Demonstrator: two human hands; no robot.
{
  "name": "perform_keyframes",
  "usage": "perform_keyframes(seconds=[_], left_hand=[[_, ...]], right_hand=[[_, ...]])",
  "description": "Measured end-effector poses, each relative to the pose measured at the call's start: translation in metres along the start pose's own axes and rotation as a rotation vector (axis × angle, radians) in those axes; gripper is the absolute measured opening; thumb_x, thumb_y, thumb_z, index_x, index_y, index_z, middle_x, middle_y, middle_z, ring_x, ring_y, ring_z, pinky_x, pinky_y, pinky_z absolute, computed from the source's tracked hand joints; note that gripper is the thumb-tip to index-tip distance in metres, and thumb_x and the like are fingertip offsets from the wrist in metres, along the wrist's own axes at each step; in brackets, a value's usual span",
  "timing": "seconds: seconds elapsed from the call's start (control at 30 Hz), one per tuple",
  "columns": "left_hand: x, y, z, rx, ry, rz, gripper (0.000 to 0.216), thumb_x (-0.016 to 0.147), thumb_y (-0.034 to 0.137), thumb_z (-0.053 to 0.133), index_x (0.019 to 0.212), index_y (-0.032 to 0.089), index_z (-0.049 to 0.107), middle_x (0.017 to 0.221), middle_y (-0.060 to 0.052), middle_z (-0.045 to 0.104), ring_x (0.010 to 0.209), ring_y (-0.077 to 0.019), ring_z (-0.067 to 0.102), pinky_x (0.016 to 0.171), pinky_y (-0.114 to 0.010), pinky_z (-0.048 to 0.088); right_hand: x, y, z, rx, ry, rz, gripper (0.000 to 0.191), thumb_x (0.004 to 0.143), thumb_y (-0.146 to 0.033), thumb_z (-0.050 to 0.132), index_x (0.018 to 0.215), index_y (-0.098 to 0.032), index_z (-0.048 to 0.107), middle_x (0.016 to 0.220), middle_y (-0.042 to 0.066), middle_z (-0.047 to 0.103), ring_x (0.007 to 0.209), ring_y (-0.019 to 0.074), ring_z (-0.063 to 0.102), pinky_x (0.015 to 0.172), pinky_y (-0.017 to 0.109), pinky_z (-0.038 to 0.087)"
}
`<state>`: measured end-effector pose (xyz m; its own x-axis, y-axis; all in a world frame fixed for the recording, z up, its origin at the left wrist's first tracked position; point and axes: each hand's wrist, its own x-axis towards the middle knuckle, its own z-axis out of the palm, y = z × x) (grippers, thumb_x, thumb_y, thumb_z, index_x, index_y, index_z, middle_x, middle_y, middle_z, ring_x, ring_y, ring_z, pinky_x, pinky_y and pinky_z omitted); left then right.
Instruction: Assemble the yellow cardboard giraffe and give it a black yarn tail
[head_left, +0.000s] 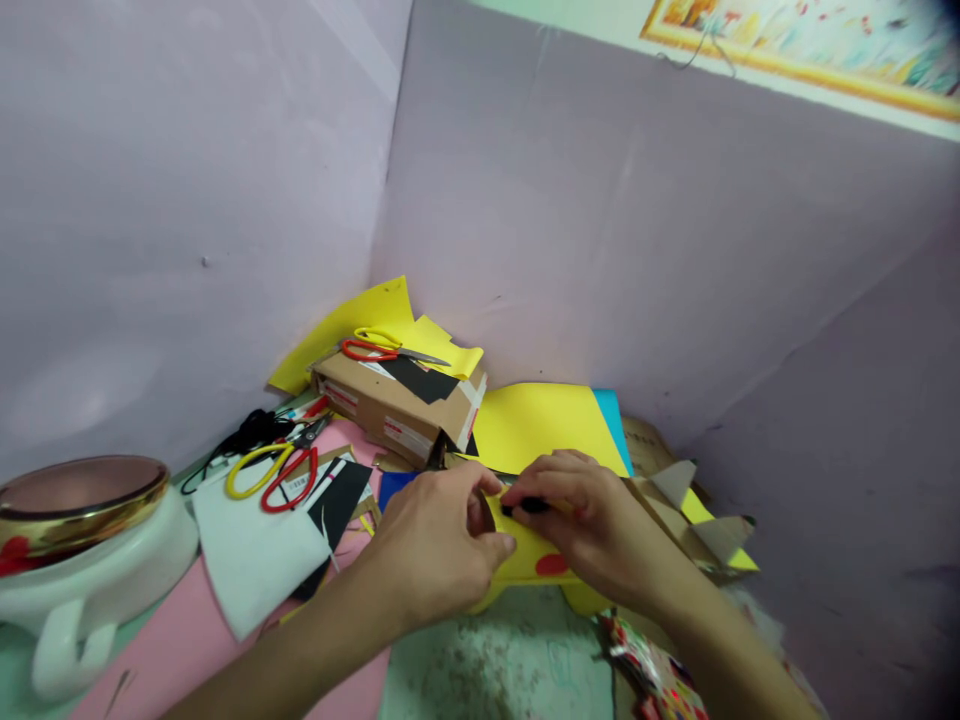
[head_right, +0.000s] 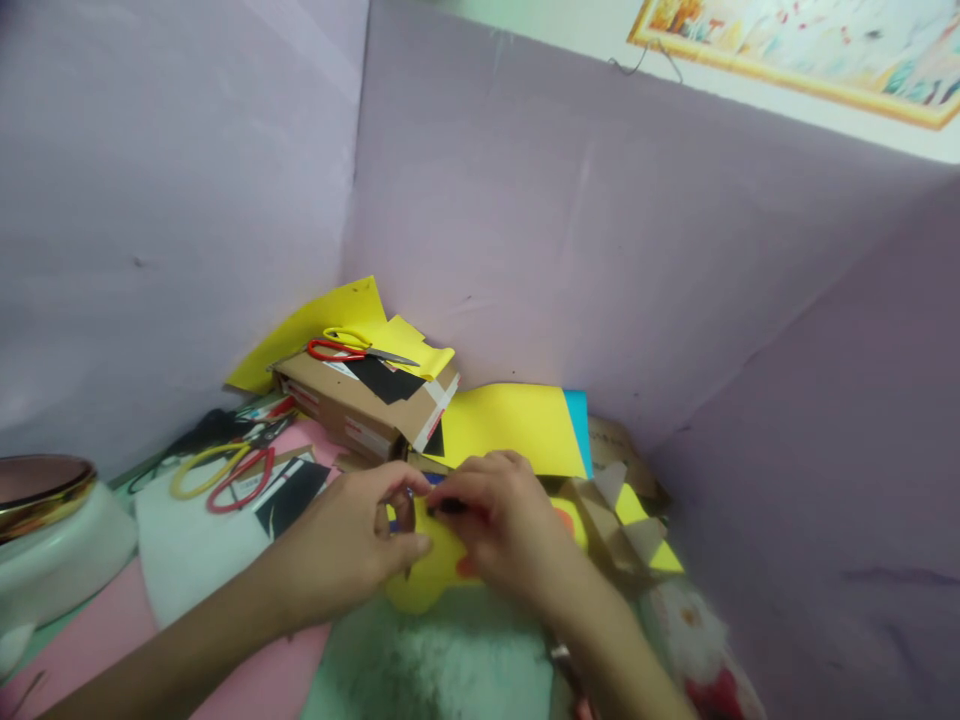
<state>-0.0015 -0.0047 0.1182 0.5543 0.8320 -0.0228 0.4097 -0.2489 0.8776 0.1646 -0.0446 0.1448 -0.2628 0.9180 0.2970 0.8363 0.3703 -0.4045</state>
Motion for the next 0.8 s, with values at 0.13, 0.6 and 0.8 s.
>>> perform_keyframes(seconds=[0.13,0.6,0.8], left_hand=[[0.002,-0.004,0.000,-0.038,-0.005,0.019,0.029,0.065,0.030,0.062,0.093,0.026,0.062,0.071,0.003,0.066,0.060,-0.0151,0.056,0.054,-0.025,0.037],[0.016,-0.008,-0.002,-0.476,-0.152,-0.209,0.025,0.064,0.024,0.049,0.041,0.015,0.055,0.045,0.000,0.058,0.033,-0.0053,0.034,0.037,-0.020,0.022],[0.016,-0.008,0.003,-0.617,-0.149,-0.250,0.021,0.059,0.023,0.051,0.040,0.015,0.052,0.044,-0.001,0.057,0.031,-0.0043,0.032,0.035,-0.020,0.022]], right_hand=[[0.005,0.002,-0.008,-0.176,-0.074,-0.119,0.014,0.077,-0.012,0.062,0.081,-0.022,0.071,0.073,0.001,0.071,0.070,0.0158,0.059,0.079,0.037,0.035],[0.011,-0.009,-0.008,-0.347,-0.126,-0.046,0.008,0.075,-0.014,0.066,0.075,-0.020,0.071,0.068,0.002,0.070,0.069,0.0175,0.057,0.078,0.036,0.033],[0.010,-0.014,-0.008,-0.350,-0.100,-0.114,0.013,0.069,-0.009,0.061,0.068,-0.019,0.069,0.062,0.001,0.066,0.065,0.0159,0.056,0.082,0.038,0.031]])
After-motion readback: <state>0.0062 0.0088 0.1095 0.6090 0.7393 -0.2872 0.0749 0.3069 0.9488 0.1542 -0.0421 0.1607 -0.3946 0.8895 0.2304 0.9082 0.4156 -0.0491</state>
